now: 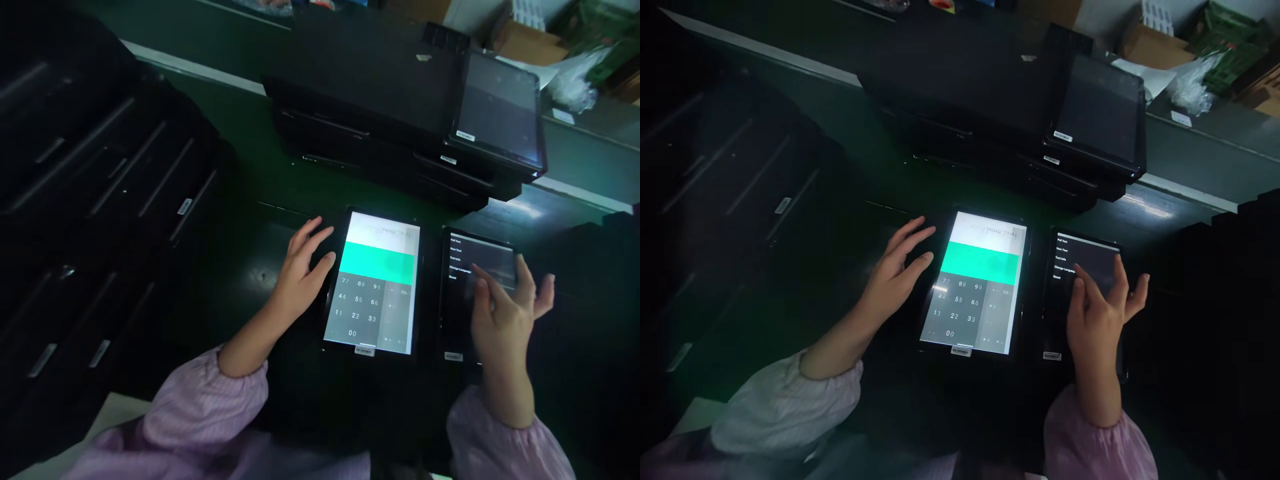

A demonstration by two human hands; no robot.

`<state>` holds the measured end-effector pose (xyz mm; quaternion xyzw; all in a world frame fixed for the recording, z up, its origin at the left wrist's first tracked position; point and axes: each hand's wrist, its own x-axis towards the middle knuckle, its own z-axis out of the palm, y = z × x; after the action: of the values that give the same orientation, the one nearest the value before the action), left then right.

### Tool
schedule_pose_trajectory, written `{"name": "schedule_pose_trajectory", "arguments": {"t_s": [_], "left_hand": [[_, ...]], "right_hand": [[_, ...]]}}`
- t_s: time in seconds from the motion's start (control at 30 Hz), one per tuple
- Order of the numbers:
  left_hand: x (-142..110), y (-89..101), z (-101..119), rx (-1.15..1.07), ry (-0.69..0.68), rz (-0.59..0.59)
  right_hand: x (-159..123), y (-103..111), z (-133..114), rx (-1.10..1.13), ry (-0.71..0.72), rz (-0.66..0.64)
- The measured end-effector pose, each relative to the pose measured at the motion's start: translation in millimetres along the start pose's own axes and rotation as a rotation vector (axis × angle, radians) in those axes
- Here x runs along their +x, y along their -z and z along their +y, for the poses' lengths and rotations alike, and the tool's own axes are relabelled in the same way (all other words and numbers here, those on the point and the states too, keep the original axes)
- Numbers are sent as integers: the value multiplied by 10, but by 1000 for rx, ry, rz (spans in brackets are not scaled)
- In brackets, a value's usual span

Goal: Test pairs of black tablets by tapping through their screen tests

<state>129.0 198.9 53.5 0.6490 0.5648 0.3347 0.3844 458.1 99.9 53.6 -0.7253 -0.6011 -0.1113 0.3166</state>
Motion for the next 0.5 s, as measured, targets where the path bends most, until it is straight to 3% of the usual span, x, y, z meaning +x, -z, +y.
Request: {"name": "schedule_pose_trajectory", "arguments": {"t_s": [0.23,0.3,0.4,0.5], "left_hand": [[419,-48,-56,144,1,-17],[546,-69,-66,162,2,-22],[652,-118,-81,179,-18,-26],[665,-172,-89,217,-53,-37]], "right_hand": [[29,11,294,-6,-47,0],[31,120,538,13,-138,50],[-4,295,1036,-41,-382,110],[-109,404,1424,-73,-475,132]]}}
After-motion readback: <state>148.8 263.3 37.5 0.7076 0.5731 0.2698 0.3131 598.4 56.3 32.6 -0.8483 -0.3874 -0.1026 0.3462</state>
